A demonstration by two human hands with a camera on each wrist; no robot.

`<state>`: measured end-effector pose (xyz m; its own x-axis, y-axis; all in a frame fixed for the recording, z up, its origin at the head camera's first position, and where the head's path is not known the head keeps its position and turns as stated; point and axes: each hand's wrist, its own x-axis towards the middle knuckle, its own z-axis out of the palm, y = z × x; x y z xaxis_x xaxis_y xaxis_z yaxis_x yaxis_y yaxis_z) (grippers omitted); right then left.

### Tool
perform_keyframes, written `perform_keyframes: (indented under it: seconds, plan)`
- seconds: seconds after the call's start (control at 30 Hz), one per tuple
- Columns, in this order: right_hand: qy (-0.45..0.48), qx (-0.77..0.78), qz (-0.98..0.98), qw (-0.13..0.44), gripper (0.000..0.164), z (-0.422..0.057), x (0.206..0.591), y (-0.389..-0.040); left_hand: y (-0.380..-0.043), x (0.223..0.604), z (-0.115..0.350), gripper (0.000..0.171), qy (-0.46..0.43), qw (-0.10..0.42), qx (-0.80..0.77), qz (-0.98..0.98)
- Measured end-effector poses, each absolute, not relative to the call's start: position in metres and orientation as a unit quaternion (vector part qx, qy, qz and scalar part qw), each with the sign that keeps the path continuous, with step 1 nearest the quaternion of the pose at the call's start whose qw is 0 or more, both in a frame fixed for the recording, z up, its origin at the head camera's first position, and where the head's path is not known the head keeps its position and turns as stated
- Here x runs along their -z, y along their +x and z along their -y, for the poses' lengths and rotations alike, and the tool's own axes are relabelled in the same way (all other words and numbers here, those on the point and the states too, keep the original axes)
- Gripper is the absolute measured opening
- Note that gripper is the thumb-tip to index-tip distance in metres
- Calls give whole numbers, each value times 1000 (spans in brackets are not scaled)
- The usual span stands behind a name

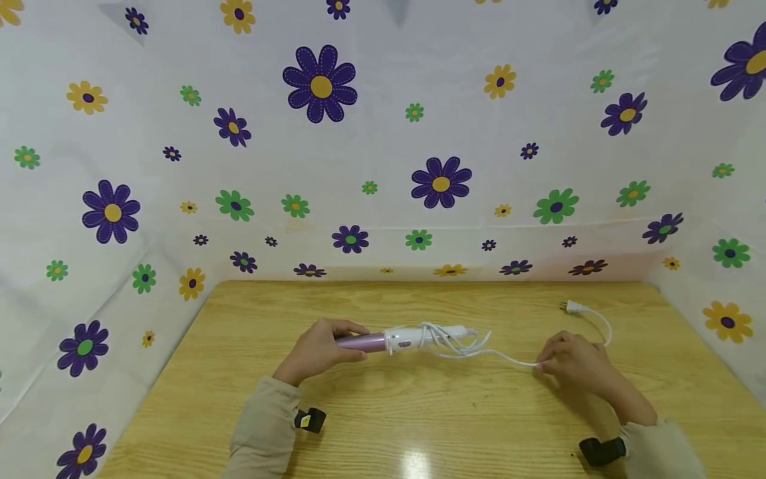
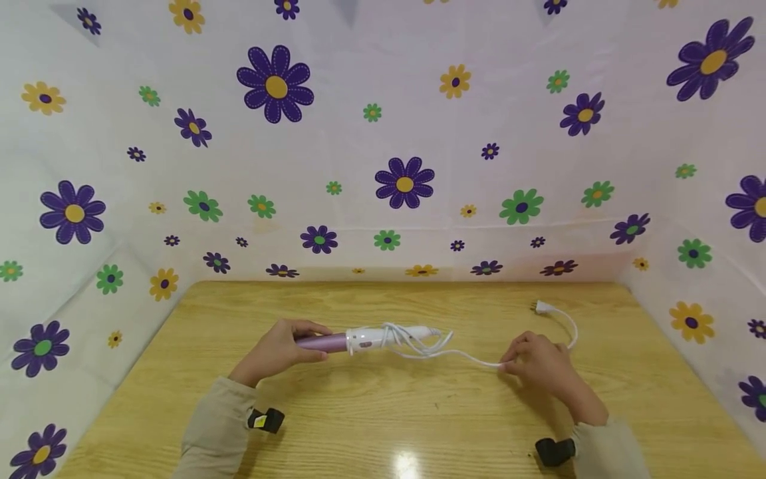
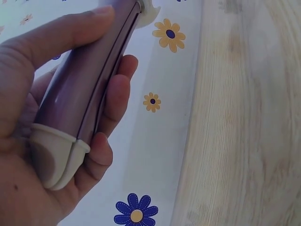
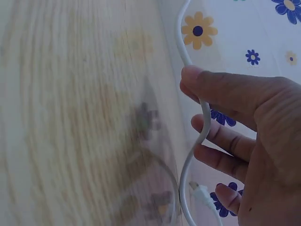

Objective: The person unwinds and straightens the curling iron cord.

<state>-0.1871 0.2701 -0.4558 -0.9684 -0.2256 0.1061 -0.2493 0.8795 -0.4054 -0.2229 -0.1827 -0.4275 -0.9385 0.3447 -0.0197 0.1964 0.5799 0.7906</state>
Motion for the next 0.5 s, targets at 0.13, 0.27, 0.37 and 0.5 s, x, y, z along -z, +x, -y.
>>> perform_keyframes:
  seconds: [0.13, 0.27, 0.37, 0.5]
  plan:
    - [96, -186, 978, 20, 7, -271, 454, -195, -222, 426, 184, 38, 158, 87, -437, -881]
    - [69, -185, 980, 7, 6, -274, 454, -201, -221, 425, 185, 38, 156, 94, -438, -880]
    - [66, -193, 979, 5, 6, -276, 457, -202, -221, 425, 186, 37, 154, 99, -431, -884]
    - [84, -204, 975, 18, 6, -279, 459, -202, -222, 427, 187, 36, 159, 97, -422, -887]
